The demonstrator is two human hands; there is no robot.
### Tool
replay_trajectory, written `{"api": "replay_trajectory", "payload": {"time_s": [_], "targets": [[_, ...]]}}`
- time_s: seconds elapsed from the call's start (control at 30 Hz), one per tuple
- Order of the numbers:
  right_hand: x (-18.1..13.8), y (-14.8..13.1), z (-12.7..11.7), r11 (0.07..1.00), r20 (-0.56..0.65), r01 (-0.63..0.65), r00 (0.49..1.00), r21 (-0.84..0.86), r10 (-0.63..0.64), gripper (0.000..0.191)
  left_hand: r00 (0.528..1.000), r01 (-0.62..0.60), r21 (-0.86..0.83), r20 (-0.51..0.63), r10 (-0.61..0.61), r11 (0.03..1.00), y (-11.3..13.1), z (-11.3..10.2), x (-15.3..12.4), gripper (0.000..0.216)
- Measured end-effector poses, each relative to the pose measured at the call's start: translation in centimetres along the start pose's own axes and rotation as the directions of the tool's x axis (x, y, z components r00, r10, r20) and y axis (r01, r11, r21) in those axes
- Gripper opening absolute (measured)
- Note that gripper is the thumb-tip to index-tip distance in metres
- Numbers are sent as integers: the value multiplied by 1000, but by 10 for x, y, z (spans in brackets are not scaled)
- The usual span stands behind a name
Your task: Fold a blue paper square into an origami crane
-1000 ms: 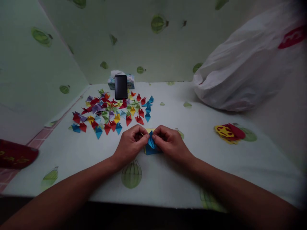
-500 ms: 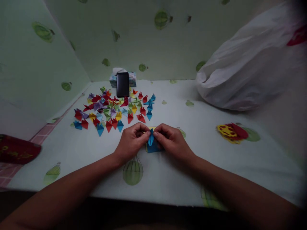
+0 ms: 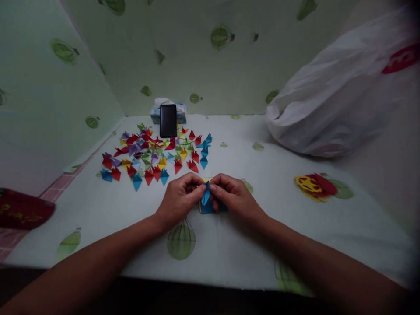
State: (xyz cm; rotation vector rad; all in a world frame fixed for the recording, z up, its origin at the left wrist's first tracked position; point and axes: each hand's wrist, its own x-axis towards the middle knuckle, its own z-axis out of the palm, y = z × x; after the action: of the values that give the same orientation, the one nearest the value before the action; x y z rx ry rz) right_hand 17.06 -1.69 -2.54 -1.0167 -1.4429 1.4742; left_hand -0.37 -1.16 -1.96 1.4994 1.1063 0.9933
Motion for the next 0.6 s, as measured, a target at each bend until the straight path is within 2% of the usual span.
{"api": "replay_trajectory", "payload": {"time_s": [0.23,0.47,0.53,0.6], "targets": [[-1,-1,1,997,-5,14,1000,-75,-14,21,1000,-18,69,0,18,997,-2,-1,0,15],[-4,1,1,918,-113,114,979,-379,-168,17,998,-58,185,8,58,981,-1,1,-2,11],[-4,0,1,933,-100,102,984,-346,-145,18,999,-49,169,3,49,984,-1,1,-2,12],[-4,-1,1,969,-67,70,994,-239,-88,20,999,-37,157,-9,39,987,0,0,-2,13]]}}
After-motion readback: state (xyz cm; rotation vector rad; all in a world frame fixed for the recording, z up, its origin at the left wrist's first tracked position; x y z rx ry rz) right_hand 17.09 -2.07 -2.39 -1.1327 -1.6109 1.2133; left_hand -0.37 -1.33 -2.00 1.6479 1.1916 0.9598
